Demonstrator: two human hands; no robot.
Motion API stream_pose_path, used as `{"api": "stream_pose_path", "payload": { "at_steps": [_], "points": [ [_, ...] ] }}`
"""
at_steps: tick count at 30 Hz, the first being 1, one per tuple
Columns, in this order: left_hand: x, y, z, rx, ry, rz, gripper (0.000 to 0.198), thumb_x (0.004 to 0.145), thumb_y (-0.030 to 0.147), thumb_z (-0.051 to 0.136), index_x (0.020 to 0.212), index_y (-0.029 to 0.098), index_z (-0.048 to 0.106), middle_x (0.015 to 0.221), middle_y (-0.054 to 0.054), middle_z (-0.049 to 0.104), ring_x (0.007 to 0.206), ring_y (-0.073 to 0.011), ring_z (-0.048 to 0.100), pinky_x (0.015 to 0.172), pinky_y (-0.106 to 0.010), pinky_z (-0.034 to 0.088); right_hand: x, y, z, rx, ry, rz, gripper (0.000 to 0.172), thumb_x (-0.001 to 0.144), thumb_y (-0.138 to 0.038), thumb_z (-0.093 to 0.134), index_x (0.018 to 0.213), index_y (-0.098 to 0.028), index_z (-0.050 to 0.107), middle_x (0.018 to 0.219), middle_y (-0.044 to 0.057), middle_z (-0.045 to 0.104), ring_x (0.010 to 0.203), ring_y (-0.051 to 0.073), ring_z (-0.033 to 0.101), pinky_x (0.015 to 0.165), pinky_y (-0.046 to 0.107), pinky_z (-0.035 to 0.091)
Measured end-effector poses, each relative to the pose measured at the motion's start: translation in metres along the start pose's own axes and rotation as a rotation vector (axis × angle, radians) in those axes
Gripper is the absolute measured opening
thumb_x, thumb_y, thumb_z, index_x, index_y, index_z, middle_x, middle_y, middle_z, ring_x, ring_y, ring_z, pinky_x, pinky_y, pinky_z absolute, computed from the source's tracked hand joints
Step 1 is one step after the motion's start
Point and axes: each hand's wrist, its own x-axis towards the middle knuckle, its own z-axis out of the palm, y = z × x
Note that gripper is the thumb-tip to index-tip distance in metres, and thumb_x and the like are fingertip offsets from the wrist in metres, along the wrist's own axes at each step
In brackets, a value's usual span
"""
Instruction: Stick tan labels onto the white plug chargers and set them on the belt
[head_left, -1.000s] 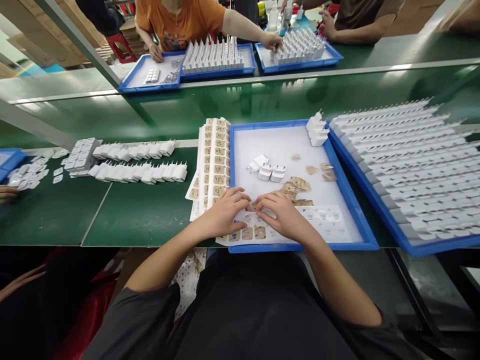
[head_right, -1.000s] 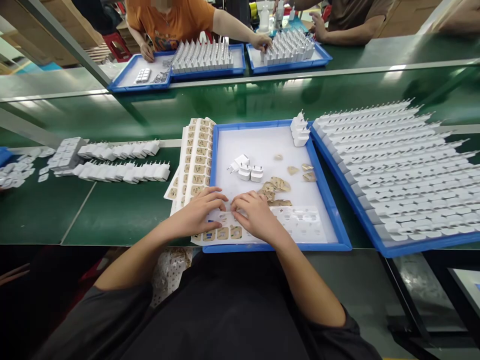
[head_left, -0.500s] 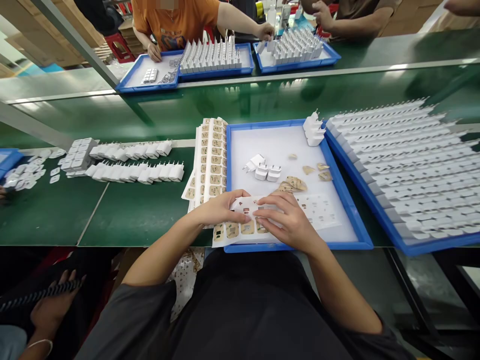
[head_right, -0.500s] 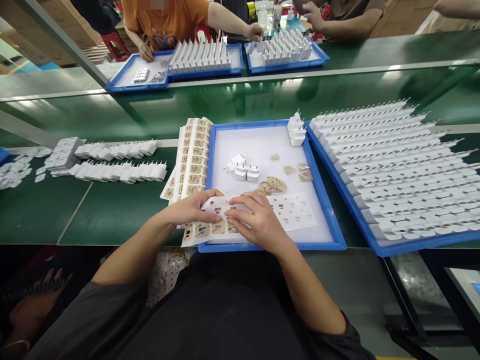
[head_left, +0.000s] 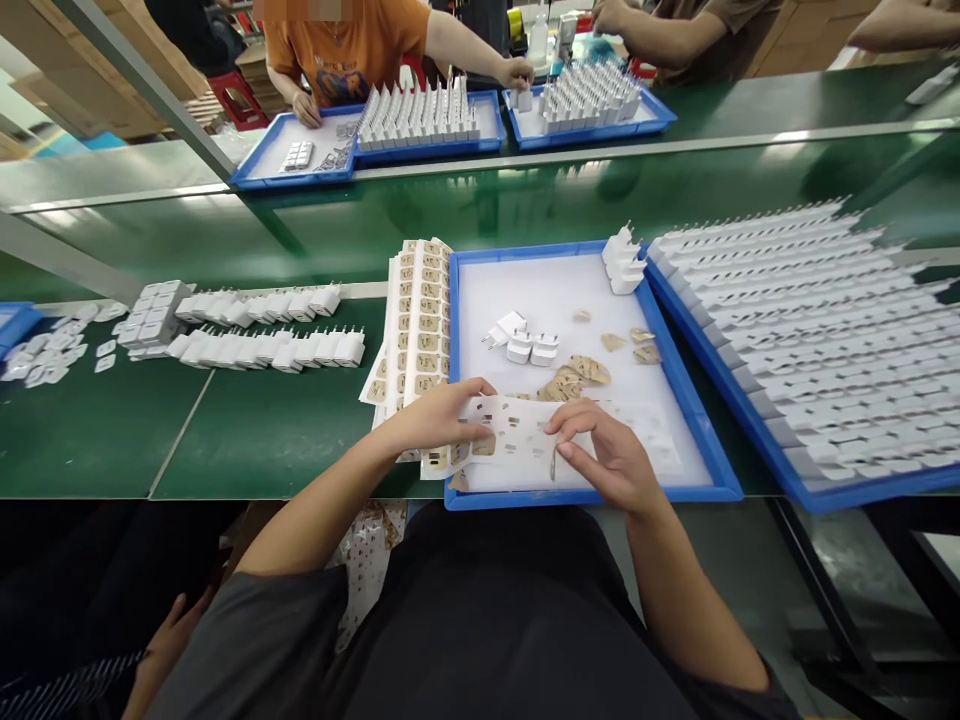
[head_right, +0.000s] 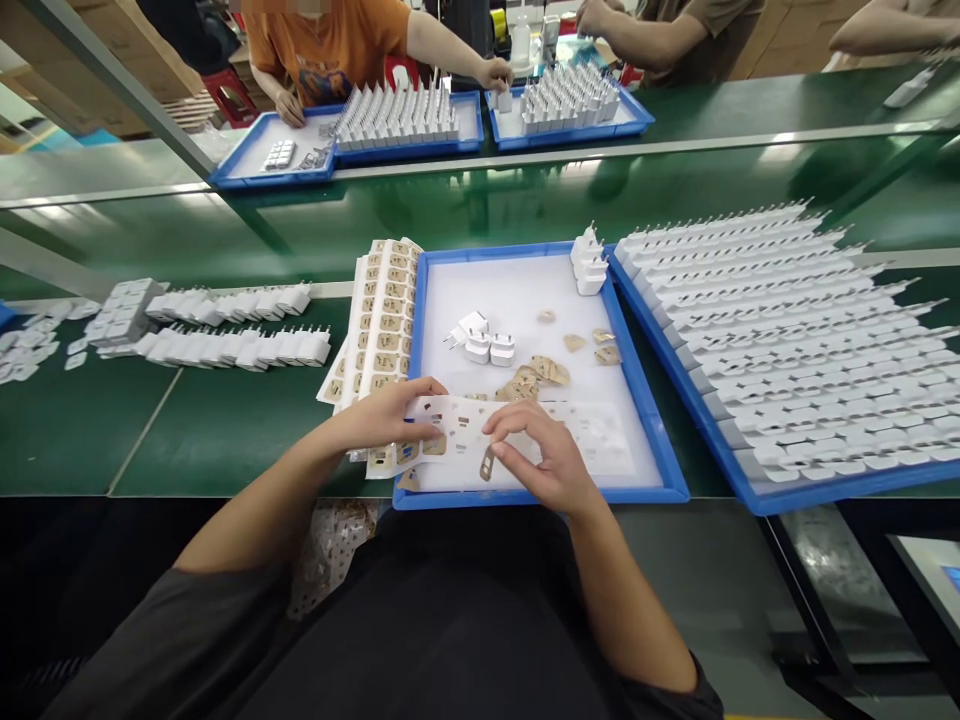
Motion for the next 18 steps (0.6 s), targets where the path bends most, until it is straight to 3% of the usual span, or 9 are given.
{"api": "stream_pose_path", "payload": {
  "at_steps": [3,5,7,10,14,18],
  "points": [
    [0.011,0.006,0.003,0.405,0.251,0.106,0.047,0.08,0.043,0.077,0.119,0.021,0.06,0.119,-0.011,0.066,0.116,-0.0345,0.057,0.099,-0.048,0.048,-0.006,0.008,-0.002,-0.009,0.086,0.138,0.006,0.099,-0.026,0.059,0.095,-0.025,0.063,0.092,0.005,0.071,0.091,0.022,0.069,0.084,0.039,0.056],
    [0.024,0.012,0.003,0.533,0.427,0.168,0.057,0.082,0.048,0.076,0.127,0.02,0.056,0.128,-0.014,0.063,0.124,-0.0364,0.052,0.106,-0.052,0.043,-0.007,0.011,-0.001,-0.05,0.108,0.18,0.009,0.099,-0.029,0.06,0.094,-0.024,0.065,0.088,0.004,0.072,0.087,0.021,0.069,0.081,0.037,0.056],
    [0.042,0.018,0.002,0.593,0.525,0.226,0.063,0.085,0.047,0.074,0.136,0.019,0.052,0.136,-0.016,0.058,0.128,-0.0366,0.05,0.11,-0.053,0.041,-0.008,0.012,0.002,-0.088,0.119,0.191,0.011,0.098,-0.032,0.061,0.092,-0.024,0.066,0.087,0.004,0.072,0.085,0.021,0.07,0.08,0.037,0.056],
    [0.07,0.024,0.0,0.679,0.498,0.273,0.057,0.084,0.033,0.076,0.136,0.019,0.055,0.149,-0.019,0.047,0.134,-0.04,0.043,0.109,-0.056,0.04,-0.008,0.012,0.003,-0.133,0.124,0.185,0.012,0.097,-0.034,0.062,0.092,-0.023,0.066,0.087,0.004,0.073,0.084,0.021,0.071,0.079,0.037,0.057],
    [0.097,0.024,0.001,0.734,0.391,0.231,0.041,0.084,0.02,0.072,0.124,0.02,0.066,0.157,-0.019,0.038,0.138,-0.0426,0.04,0.108,-0.058,0.04,-0.007,0.012,0.003,-0.193,0.123,0.169,0.011,0.096,-0.031,0.063,0.091,-0.023,0.067,0.086,0.004,0.074,0.082,0.021,0.071,0.077,0.035,0.057],
    [0.087,0.028,-0.006,0.654,0.414,0.203,0.057,0.085,0.024,0.073,0.139,0.02,0.056,0.161,-0.019,0.034,0.141,-0.0423,0.037,0.111,-0.06,0.038,-0.008,0.016,0.004,-0.265,0.088,0.129,0.01,0.097,-0.03,0.06,0.092,-0.024,0.066,0.086,0.004,0.073,0.082,0.022,0.07,0.079,0.037,0.057]
  ]
}}
